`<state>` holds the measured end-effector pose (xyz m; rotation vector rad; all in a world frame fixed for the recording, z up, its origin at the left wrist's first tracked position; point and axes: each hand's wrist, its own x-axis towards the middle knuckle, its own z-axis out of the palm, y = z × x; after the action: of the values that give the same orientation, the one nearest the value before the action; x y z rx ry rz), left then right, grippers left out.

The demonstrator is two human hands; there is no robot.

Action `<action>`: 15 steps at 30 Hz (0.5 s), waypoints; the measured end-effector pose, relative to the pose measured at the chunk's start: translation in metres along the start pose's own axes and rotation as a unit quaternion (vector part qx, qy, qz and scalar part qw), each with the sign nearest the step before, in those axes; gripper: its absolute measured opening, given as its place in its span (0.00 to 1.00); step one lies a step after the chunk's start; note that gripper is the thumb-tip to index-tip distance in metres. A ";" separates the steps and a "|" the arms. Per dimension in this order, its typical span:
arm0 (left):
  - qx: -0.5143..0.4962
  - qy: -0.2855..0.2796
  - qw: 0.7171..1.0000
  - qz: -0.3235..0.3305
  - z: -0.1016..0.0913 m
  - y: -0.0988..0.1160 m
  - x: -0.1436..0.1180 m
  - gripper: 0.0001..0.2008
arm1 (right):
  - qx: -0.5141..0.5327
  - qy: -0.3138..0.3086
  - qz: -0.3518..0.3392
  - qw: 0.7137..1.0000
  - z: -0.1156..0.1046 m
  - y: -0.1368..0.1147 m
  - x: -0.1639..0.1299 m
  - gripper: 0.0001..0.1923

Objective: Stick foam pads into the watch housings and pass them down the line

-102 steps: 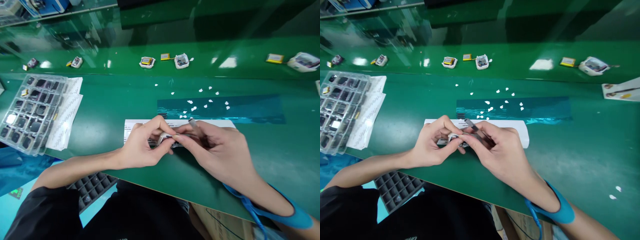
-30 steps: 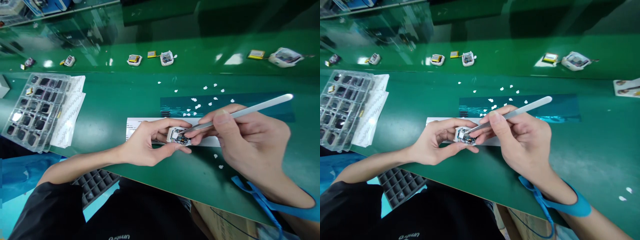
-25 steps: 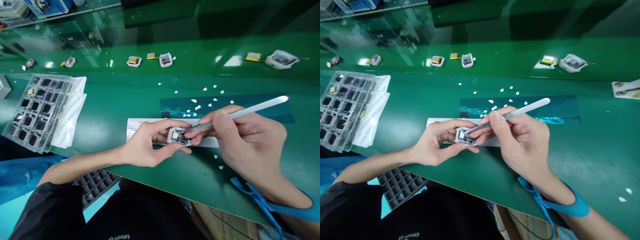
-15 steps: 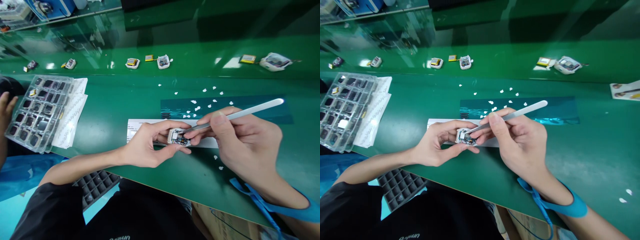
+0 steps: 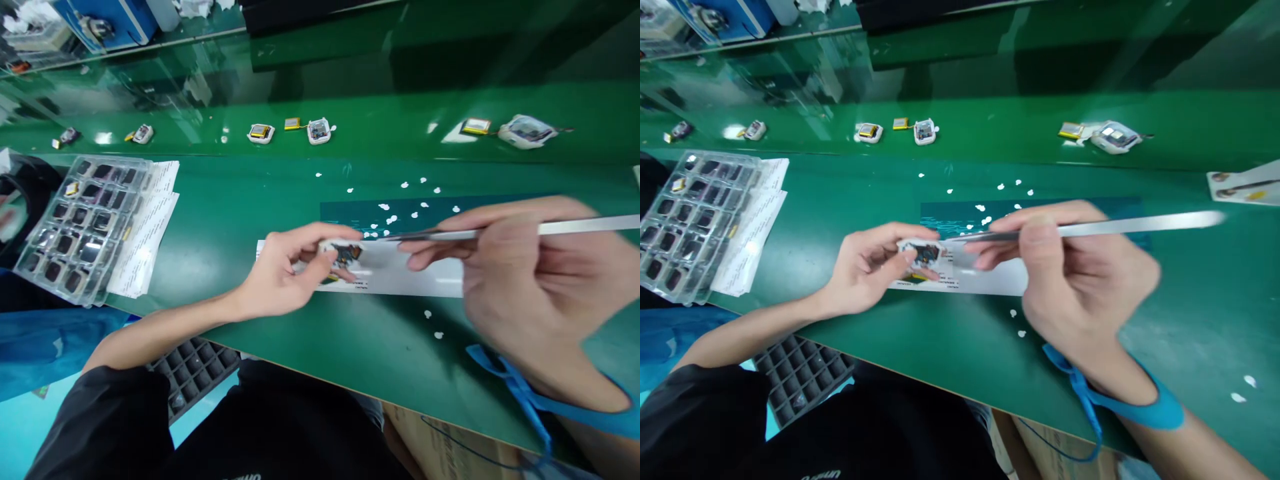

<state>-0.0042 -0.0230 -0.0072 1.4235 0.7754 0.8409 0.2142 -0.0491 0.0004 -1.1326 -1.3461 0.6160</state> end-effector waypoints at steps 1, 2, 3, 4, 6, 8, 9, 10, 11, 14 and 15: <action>0.004 0.020 1.000 0.013 -0.004 0.001 0.003 0.13 | -0.039 -0.010 -0.027 0.999 -0.004 0.003 0.005 0.12; 0.008 0.039 0.999 0.025 -0.009 0.001 0.007 0.12 | -0.084 -0.045 -0.050 0.994 -0.008 0.006 0.010 0.11; 0.014 0.054 0.998 0.035 -0.014 0.000 0.010 0.11 | -0.114 -0.092 -0.061 0.987 -0.012 0.010 0.014 0.11; 0.028 0.063 0.997 0.046 -0.019 -0.001 0.013 0.10 | -0.133 -0.137 -0.071 0.979 -0.014 0.014 0.018 0.11; 0.103 0.060 0.990 0.070 -0.027 -0.004 0.018 0.08 | -0.146 -0.196 -0.080 0.966 -0.016 0.023 0.022 0.11; 0.225 0.030 0.969 0.095 -0.033 -0.007 0.021 0.07 | -0.146 -0.223 -0.070 0.961 -0.015 0.031 0.023 0.11; 0.283 0.011 0.953 0.110 -0.034 -0.008 0.021 0.06 | -0.145 -0.231 -0.062 0.960 -0.014 0.034 0.022 0.11; 0.331 -0.009 0.935 0.125 -0.035 -0.009 0.021 0.05 | -0.144 -0.235 -0.053 0.960 -0.013 0.037 0.021 0.11; 0.364 -0.026 0.921 0.136 -0.035 -0.009 0.020 0.06 | -0.142 -0.240 -0.048 0.959 -0.012 0.039 0.020 0.12; 0.415 -0.047 0.897 0.147 -0.034 -0.010 0.018 0.08 | -0.132 -0.250 -0.042 0.958 -0.009 0.043 0.019 0.12; 0.428 -0.049 0.891 0.144 -0.034 -0.010 0.018 0.09 | -0.126 -0.254 -0.038 0.958 -0.008 0.044 0.019 0.12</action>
<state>-0.0245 0.0099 -0.0173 2.3962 0.9191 0.6511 0.2363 -0.0177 -0.0291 -1.1613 -1.9450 0.7235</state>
